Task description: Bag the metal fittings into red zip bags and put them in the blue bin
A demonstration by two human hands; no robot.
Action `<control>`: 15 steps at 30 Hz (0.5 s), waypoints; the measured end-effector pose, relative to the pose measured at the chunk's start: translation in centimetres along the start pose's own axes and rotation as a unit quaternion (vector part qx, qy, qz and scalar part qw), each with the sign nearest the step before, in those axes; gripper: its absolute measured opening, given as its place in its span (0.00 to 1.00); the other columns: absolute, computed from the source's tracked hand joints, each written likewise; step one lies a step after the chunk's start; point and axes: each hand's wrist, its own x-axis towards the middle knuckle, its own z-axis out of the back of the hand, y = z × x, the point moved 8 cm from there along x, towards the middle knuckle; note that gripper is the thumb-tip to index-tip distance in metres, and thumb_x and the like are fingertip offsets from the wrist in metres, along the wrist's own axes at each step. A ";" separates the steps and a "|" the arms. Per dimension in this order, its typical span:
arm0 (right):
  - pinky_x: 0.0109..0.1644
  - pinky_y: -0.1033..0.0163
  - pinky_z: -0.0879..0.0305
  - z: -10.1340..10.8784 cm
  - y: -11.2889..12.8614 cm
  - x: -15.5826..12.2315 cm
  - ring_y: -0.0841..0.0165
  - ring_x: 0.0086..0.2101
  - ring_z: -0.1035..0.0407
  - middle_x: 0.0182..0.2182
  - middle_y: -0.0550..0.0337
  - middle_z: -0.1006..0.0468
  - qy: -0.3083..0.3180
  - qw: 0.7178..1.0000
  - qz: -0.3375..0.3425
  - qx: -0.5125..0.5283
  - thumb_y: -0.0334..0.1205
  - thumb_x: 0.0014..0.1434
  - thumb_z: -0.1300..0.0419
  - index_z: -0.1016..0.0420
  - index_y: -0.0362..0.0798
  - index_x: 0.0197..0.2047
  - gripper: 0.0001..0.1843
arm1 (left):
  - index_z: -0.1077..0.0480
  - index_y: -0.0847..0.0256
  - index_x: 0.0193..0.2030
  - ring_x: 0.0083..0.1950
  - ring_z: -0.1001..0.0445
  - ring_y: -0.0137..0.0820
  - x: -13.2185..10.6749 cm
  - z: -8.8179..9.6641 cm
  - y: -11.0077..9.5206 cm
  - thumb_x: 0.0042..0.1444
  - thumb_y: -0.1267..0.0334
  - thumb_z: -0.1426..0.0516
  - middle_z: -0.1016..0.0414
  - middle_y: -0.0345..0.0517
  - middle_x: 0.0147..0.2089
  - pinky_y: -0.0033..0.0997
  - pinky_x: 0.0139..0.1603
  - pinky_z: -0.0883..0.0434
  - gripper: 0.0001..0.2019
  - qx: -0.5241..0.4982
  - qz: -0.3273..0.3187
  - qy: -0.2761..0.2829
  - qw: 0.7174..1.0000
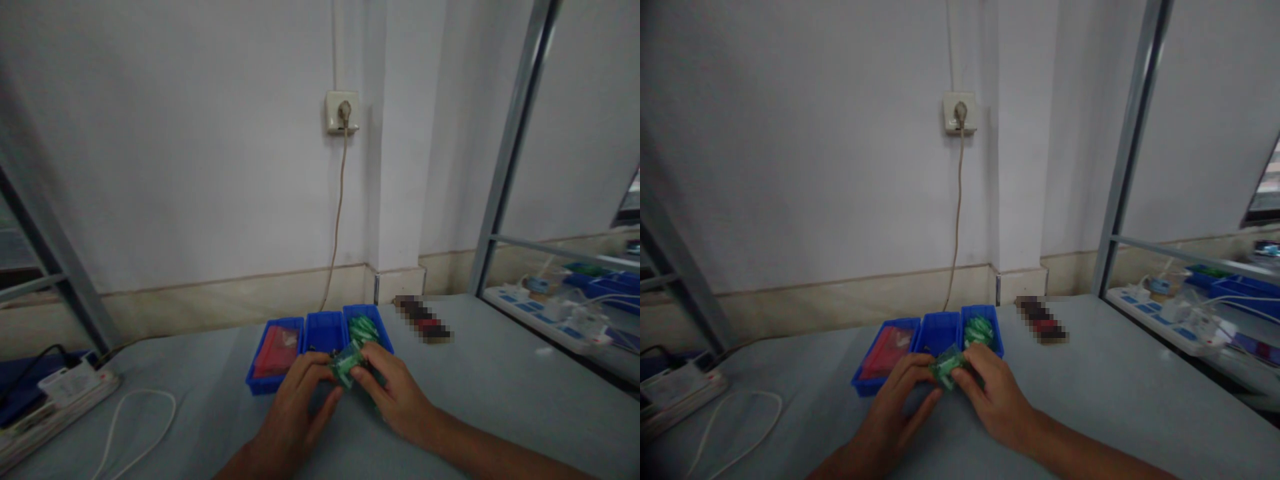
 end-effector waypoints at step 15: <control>0.40 0.63 0.40 -1.0 0.2 -0.2 0.66 0.35 0.34 0.34 0.63 0.30 0.027 0.999 -0.010 0.029 0.47 0.77 0.43 0.32 0.51 0.38 0.14 | 0.27 0.54 0.60 0.56 0.20 0.38 -0.1 0.1 0.2 0.69 0.71 0.40 0.23 0.50 0.54 0.38 0.58 0.20 0.15 0.064 -0.033 -0.040 0.997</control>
